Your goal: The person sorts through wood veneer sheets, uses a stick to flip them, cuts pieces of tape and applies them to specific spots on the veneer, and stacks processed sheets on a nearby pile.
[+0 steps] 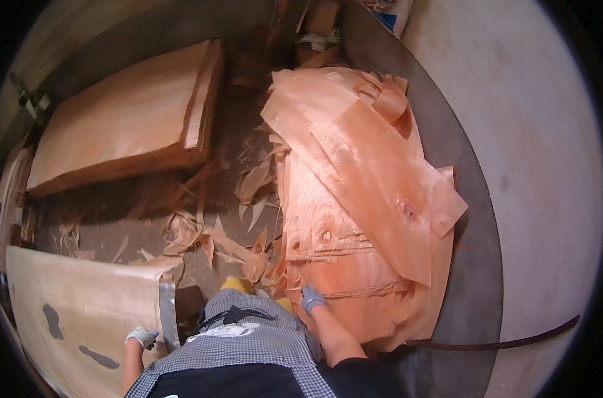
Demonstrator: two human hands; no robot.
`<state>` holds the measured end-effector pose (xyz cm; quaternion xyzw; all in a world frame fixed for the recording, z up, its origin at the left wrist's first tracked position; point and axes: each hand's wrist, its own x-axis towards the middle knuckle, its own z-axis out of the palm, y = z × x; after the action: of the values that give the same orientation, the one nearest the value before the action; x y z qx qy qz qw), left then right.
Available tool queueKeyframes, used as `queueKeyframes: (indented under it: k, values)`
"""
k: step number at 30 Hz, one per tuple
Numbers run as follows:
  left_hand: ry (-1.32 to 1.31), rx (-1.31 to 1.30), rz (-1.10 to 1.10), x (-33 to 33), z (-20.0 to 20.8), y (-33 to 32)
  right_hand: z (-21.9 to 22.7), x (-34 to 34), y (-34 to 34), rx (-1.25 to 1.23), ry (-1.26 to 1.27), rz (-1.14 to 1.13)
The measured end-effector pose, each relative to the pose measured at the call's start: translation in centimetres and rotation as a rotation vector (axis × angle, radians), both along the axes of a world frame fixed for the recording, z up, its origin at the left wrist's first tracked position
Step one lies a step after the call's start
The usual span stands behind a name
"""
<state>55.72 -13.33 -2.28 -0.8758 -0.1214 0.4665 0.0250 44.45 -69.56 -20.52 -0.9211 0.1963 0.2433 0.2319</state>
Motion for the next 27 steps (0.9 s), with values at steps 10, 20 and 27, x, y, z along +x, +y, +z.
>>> queueKeyframes:
  k: [10,20,27]
  values:
    - [-0.350,-0.601,-0.009,31.0,-5.8,-12.5,0.9,2.3,0.3,0.161,0.233,-0.484]
    - [0.084,-1.269,0.011,48.5,-6.7,-42.1,15.1,19.8,-7.9,1.081,-0.517,-1.480]
    - [0.764,-0.972,0.282,45.2,-8.8,-62.1,11.6,27.7,-19.9,1.278,-1.317,-1.793]
